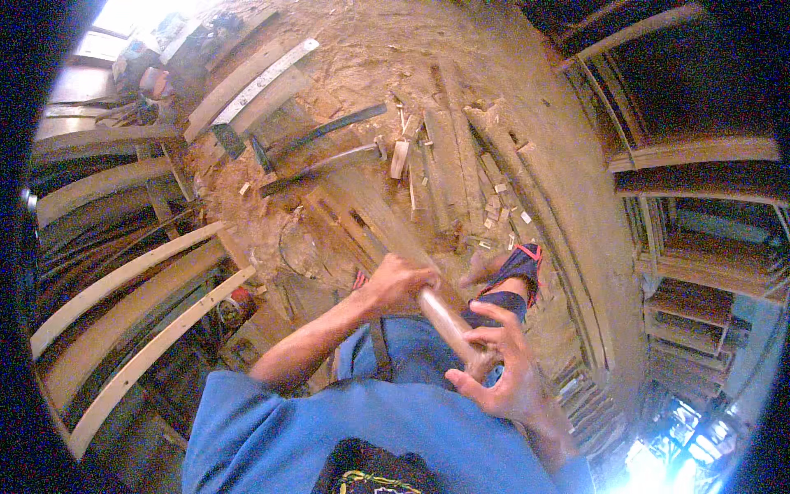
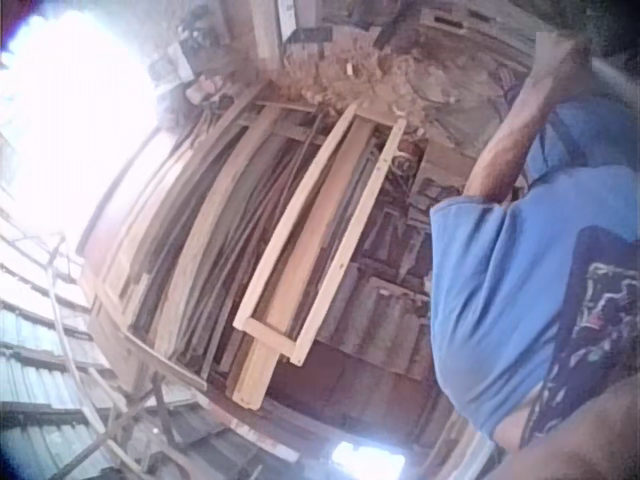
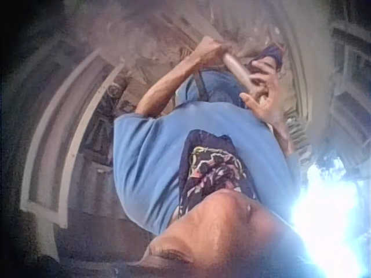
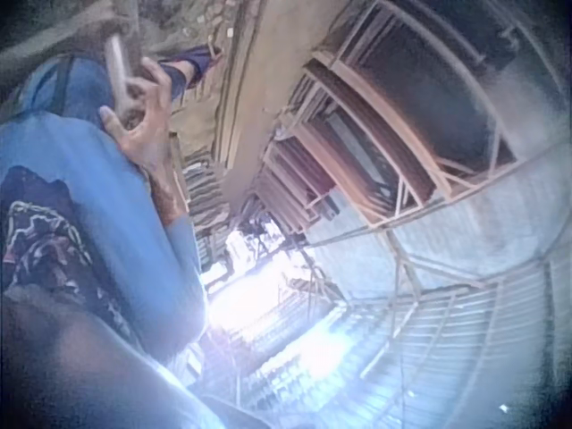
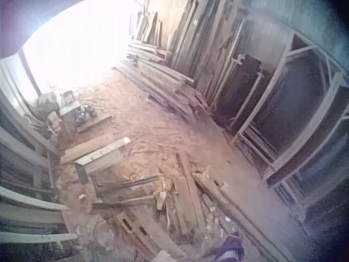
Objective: The person uses a chisel and hammer to carve a notch into a small wooden block, then tests the fit with another piece. They continue to refine the notch with repeated chisel strikes and hammer taps, occasionally inspecting the joint.
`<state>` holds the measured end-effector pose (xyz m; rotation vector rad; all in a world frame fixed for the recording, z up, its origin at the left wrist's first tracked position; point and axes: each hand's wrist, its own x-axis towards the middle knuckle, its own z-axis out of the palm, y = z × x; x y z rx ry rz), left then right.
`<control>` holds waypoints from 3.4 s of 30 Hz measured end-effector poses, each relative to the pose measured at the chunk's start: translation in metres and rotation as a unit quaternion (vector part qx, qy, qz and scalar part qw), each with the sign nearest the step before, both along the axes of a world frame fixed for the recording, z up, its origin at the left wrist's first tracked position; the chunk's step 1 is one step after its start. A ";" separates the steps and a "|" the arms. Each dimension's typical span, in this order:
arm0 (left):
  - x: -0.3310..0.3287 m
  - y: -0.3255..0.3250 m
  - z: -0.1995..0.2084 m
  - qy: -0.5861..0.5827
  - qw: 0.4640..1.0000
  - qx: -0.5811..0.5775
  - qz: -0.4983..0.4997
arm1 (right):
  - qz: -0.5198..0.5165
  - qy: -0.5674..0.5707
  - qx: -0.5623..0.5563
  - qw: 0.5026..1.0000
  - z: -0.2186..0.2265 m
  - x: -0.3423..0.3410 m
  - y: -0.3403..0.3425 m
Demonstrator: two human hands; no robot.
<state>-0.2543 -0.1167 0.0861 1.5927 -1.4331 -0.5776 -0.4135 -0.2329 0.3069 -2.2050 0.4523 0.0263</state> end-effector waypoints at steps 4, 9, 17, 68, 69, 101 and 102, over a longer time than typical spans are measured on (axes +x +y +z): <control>0.037 0.004 0.016 0.101 0.993 -0.033 0.058 | 0.056 -0.201 -0.049 0.977 -0.008 0.069 0.007; 0.063 0.017 0.000 0.269 0.943 -0.129 0.149 | 0.046 -0.254 -0.148 0.955 -0.049 0.125 0.038; 0.021 0.006 -0.049 -0.054 0.995 -0.088 -0.008 | -0.054 -0.284 -0.124 0.949 -0.135 -0.018 0.038; 0.007 -0.001 -0.059 -0.101 0.991 -0.079 0.038 | -0.268 0.120 0.292 0.910 -0.090 -0.019 0.019; 0.010 -0.002 -0.056 -0.110 0.990 -0.083 0.040 | -0.248 0.155 0.284 0.913 -0.088 -0.016 0.013; 0.021 -0.005 0.024 -0.062 0.930 -0.175 0.317 | 0.025 -0.301 -0.055 0.952 -0.051 0.052 -0.011; 0.021 -0.005 0.027 -0.051 0.926 -0.186 0.326 | 0.042 -0.300 -0.067 0.951 -0.051 0.052 -0.012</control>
